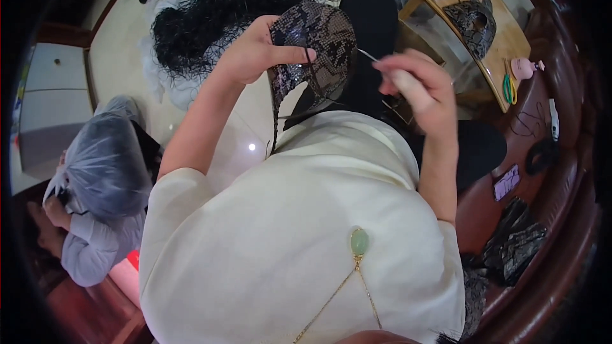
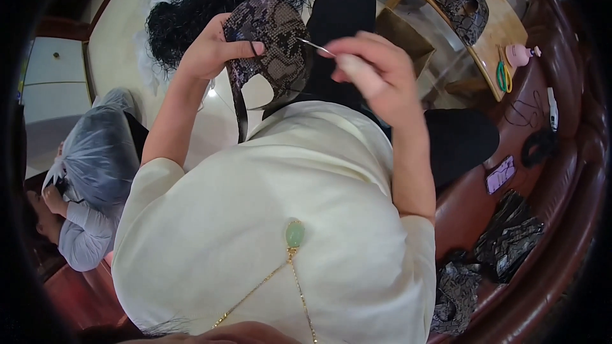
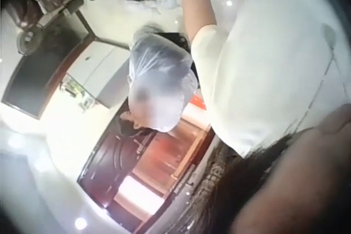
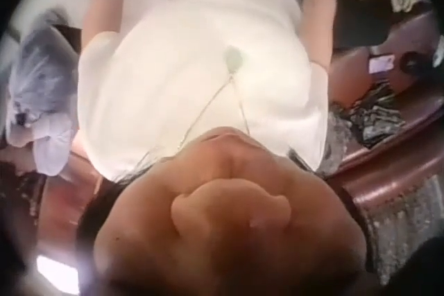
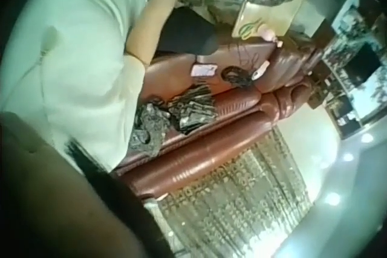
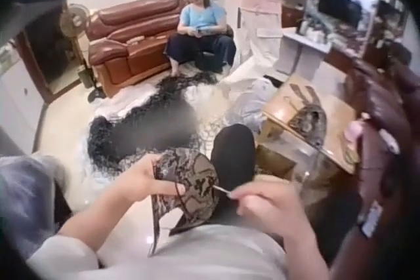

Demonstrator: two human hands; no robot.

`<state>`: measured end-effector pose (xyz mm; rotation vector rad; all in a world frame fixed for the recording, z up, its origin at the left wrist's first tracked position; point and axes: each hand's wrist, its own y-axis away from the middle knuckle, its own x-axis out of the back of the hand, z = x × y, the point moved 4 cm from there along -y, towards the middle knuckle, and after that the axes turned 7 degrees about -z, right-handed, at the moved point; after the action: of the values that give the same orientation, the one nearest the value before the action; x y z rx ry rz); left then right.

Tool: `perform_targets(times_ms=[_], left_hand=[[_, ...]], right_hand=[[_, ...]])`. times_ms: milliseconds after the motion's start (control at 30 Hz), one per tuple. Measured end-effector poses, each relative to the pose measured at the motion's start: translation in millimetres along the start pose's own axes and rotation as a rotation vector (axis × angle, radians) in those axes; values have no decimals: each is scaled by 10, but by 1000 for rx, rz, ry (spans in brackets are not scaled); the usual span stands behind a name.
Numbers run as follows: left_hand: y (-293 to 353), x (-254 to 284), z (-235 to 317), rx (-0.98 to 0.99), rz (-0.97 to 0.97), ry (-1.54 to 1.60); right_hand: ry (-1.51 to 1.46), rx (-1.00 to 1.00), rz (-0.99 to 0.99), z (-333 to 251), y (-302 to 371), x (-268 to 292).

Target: Manually stitching shoe components together using a needle and thread.

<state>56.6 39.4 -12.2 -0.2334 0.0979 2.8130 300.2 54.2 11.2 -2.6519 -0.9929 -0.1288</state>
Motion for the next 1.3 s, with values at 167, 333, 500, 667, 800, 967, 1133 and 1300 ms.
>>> perform_targets(times_ms=[167, 333, 500, 667, 800, 967, 1133, 1300], left_hand=[[-46, -133, 0, 77, -27, 60], [-30, -146, -29, 67, -34, 130], [-13, -149, -26, 34, -39, 132], [13, -188, -1, 19, -21, 98], [21, -227, 19, 1, -8, 90], [21, -265, 50, -31, -8, 82], [17, -286, 72, -50, -16, 37], [10, -303, 37, -90, -25, -22]], right_hand=[[211, 76, 48, 3, -109, -186], [275, 54, 52, 58, -103, -230], [161, 47, 70, 93, -84, -247], [88, 52, 76, 116, -73, -242], [93, 60, 68, 114, -56, -237], [61, 44, 80, 119, -31, -234], [84, 50, 102, 115, -10, -236], [165, 45, 130, 77, 23, -255]])
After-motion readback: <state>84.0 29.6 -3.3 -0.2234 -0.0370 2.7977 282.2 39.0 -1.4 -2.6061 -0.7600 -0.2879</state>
